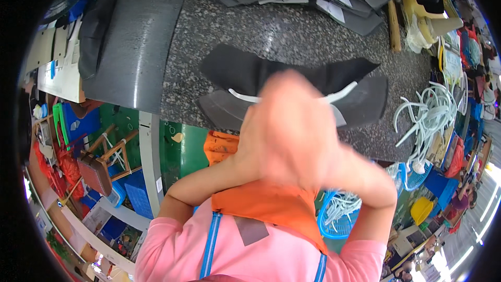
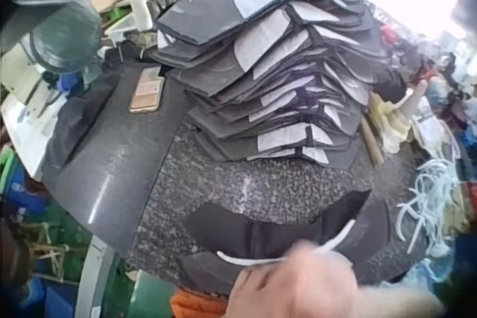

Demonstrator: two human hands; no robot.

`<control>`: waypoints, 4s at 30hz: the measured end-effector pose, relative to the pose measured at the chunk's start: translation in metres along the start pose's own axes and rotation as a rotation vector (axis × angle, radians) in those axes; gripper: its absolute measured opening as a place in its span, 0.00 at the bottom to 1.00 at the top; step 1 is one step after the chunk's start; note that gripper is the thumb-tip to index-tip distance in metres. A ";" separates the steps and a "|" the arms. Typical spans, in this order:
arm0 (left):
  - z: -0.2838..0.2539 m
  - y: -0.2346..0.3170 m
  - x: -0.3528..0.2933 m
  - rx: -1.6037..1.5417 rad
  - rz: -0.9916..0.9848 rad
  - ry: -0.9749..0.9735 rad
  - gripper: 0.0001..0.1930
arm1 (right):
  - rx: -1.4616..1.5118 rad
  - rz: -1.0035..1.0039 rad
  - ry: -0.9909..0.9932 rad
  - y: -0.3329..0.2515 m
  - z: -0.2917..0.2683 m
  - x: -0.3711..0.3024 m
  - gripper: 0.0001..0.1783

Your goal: The person picks up a white strip and places it onto a black shoe component on the workbench, then folds the edges of the black component over the strip and presses them down. They repeat this process with several black components, reaching for new white strips from a blue basket and stacking the finished items on the bench.

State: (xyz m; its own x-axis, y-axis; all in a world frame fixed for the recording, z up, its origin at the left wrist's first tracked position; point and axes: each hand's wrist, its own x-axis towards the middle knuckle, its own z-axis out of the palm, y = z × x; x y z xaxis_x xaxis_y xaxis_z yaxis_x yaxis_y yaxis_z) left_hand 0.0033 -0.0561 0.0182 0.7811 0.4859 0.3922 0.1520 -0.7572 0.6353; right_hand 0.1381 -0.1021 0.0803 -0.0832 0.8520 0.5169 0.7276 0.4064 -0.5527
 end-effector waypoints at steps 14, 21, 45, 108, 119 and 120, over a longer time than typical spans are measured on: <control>-0.038 -0.049 -0.043 0.436 0.156 0.033 0.17 | -0.200 0.321 -0.169 0.023 -0.003 0.011 0.15; -0.051 -0.054 -0.054 0.221 0.016 -0.094 0.10 | -0.065 -0.029 -0.322 0.004 -0.001 -0.030 0.12; -0.114 -0.014 -0.003 0.260 -0.210 -0.342 0.44 | -0.131 -0.030 -0.432 0.010 0.006 -0.014 0.08; -0.035 0.001 0.022 0.197 0.206 -0.488 0.19 | 0.169 0.220 -0.485 0.063 -0.037 -0.035 0.04; -0.038 -0.002 0.030 0.133 0.195 -0.471 0.16 | 0.209 0.093 -0.381 0.060 -0.038 -0.062 0.05; -0.040 -0.001 0.032 0.129 0.190 -0.505 0.16 | 0.253 0.099 -0.317 0.059 -0.038 -0.068 0.09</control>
State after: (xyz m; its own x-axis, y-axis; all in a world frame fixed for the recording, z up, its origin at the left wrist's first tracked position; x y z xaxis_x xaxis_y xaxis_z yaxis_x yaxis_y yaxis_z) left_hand 0.0042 -0.0225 0.0565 0.9906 0.0894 0.1039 0.0280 -0.8738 0.4855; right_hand 0.2129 -0.1486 0.0370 -0.2556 0.9343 0.2486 0.5555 0.3524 -0.7532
